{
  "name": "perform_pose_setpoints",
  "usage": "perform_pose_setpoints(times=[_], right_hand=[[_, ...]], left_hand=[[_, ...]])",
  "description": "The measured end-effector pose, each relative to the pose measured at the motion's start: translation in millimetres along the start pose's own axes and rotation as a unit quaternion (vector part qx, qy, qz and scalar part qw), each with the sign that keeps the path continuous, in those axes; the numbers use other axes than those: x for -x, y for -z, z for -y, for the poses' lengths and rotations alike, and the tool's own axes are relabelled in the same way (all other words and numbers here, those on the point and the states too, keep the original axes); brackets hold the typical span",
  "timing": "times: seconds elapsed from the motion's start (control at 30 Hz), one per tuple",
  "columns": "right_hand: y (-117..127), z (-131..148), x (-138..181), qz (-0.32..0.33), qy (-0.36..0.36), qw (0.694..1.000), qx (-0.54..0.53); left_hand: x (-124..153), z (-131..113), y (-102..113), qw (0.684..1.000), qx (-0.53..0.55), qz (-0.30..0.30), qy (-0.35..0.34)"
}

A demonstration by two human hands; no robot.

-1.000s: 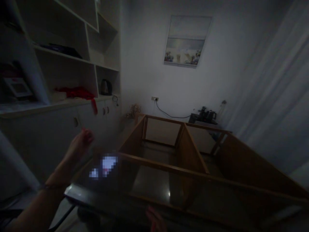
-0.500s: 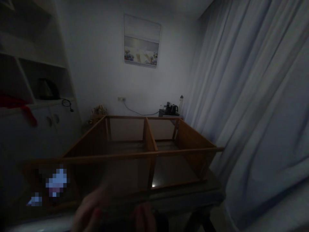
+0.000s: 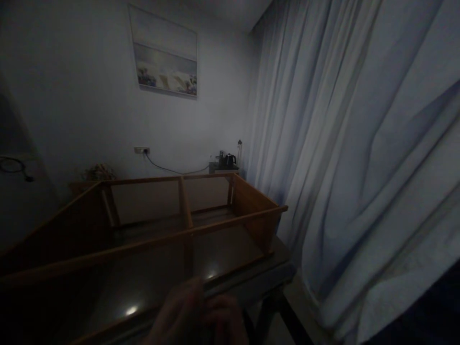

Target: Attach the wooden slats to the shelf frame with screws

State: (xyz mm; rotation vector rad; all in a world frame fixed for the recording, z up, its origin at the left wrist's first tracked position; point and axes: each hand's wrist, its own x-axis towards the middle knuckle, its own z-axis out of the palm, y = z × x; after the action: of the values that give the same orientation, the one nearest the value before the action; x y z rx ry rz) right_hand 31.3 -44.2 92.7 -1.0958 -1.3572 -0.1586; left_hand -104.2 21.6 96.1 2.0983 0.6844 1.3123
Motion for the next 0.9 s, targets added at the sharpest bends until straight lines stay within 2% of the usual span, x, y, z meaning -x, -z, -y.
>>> perform_pose_setpoints(times=[0.07, 0.2, 0.27, 0.33, 0.43, 0.53, 0.6, 0.7, 0.9], right_hand=[[7.8, 6.0, 3.5, 0.003, -0.038, 0.999, 0.001], [13.4, 23.7, 13.4, -0.057, -0.211, 0.975, 0.040], [9.9, 29.1, 13.1, -0.088, -0.231, 0.968, 0.041], [5.0, 31.2, 7.1, -0.092, -0.189, 0.977, 0.029], [-0.5, 31.6, -9.6, -0.054, -0.105, 0.992, 0.053], [-4.4, 32.9, -25.8, -0.024, 0.012, 0.993, 0.111], [-7.6, 35.1, -32.2, -0.041, 0.067, 0.986, 0.144], [-13.8, 39.9, -36.3, -0.087, 0.086, 0.974, 0.193], [-24.0, 47.0, -47.5, -0.086, 0.101, 0.973, 0.189]], left_hand=[[-5.8, -6.6, 1.1, 1.000, 0.014, 0.021, 0.000], [-32.3, -30.2, 7.6, 0.991, 0.050, 0.105, -0.059], [-40.9, -39.5, 12.1, 0.988, 0.033, 0.113, -0.104], [-44.0, -45.0, 17.2, 0.985, 0.003, 0.103, -0.141], [-45.8, -49.9, 26.2, 0.982, -0.030, 0.108, -0.152], [-50.4, -56.4, 36.2, 0.986, -0.018, 0.117, -0.121], [-54.2, -60.5, 41.2, 0.989, 0.011, 0.116, -0.092], [-58.3, -61.7, 44.0, 0.990, 0.041, 0.116, -0.064], [-63.9, -56.4, 47.6, 0.986, 0.090, 0.137, -0.018]])
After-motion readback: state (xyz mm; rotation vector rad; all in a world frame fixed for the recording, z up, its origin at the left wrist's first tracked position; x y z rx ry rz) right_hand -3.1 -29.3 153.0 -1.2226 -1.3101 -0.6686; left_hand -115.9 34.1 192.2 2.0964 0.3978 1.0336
